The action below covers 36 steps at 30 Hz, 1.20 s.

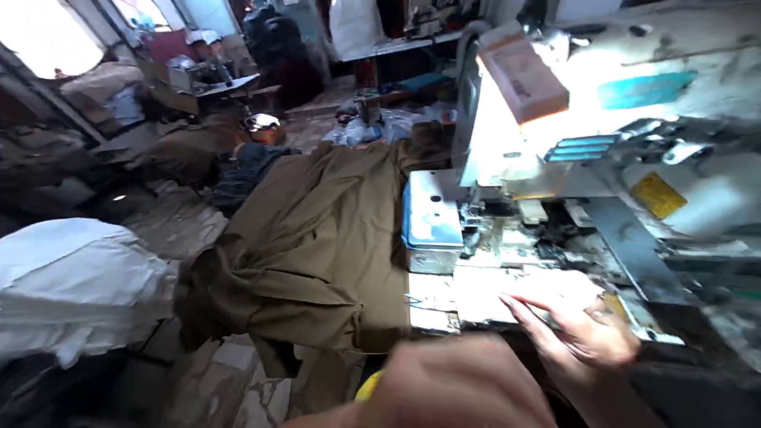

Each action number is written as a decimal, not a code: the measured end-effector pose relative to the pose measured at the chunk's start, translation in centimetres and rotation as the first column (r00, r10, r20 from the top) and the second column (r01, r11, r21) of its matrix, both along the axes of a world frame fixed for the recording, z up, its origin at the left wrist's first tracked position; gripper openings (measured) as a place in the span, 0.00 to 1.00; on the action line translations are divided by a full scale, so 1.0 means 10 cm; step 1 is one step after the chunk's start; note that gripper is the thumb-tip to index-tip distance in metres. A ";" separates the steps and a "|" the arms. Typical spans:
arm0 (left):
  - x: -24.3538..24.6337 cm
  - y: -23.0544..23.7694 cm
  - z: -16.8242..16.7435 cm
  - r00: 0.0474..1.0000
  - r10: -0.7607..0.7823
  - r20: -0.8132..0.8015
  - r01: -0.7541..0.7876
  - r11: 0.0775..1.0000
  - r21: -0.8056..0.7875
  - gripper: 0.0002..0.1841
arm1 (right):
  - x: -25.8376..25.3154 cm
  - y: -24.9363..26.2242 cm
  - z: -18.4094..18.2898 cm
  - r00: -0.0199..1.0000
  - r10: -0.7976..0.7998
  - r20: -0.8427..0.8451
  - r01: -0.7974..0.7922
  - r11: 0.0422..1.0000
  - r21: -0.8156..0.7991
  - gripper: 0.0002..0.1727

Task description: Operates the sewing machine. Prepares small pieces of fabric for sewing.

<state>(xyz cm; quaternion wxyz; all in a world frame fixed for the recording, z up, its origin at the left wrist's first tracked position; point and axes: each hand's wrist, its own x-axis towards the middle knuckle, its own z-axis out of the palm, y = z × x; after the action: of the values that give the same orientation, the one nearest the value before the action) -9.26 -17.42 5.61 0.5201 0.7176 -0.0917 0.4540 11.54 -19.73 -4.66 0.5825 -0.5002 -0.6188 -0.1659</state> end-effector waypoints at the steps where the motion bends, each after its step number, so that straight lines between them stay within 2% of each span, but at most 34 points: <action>1: 0.06 0.13 -0.13 0.991 0.122 -0.057 -0.123 0.992 -0.001 0.12 | -0.02 -0.01 0.01 0.999 -0.025 0.032 0.026 1.000 -0.012 0.10; 3: 0.22 0.39 -0.47 0.919 0.361 -0.160 -0.374 0.925 -0.061 0.06 | -0.04 0.00 0.01 0.995 -0.063 0.076 0.067 0.997 -0.044 0.10; 6: 0.33 0.60 -0.80 0.815 0.498 -0.296 -0.538 0.840 -0.066 0.04 | -0.02 0.04 -0.01 0.986 -0.107 0.126 0.117 0.991 -0.069 0.11; 11: 0.43 0.61 -0.84 0.803 0.523 -0.286 -0.538 0.842 0.032 0.06 | 0.00 0.11 -0.04 0.966 -0.142 0.218 0.165 0.982 -0.091 0.10; 15: 0.54 0.65 -0.88 0.762 0.593 -0.261 -0.582 0.803 0.129 0.04 | -0.02 0.14 -0.03 0.954 -0.153 0.259 0.181 0.979 -0.088 0.09; 18: 0.56 0.67 -0.87 0.742 0.602 -0.295 -0.579 0.797 0.171 0.06 | 0.00 0.11 -0.04 0.959 -0.143 0.246 0.173 0.979 -0.108 0.09; 25: 0.62 0.67 -0.92 0.713 0.549 -0.435 -0.462 0.835 0.297 0.13 | 0.06 0.10 -0.06 0.983 -0.081 0.167 0.102 0.987 -0.127 0.09; 30: 0.75 0.75 -0.85 0.647 0.615 -0.450 -0.447 0.785 0.429 0.13 | 0.12 0.18 -0.02 0.992 -0.077 0.102 0.091 0.987 -0.133 0.08; 36: 0.91 0.84 -0.72 0.602 0.718 -0.349 -0.505 0.681 0.530 0.13 | 0.21 0.35 0.12 0.999 -0.045 0.016 0.046 0.997 -0.061 0.03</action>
<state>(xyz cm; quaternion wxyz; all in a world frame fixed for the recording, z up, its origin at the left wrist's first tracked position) -0.16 -9.00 -1.63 0.1827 0.8851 0.2275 0.3625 13.61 -16.25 -3.44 0.5583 -0.5305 -0.6164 -0.1639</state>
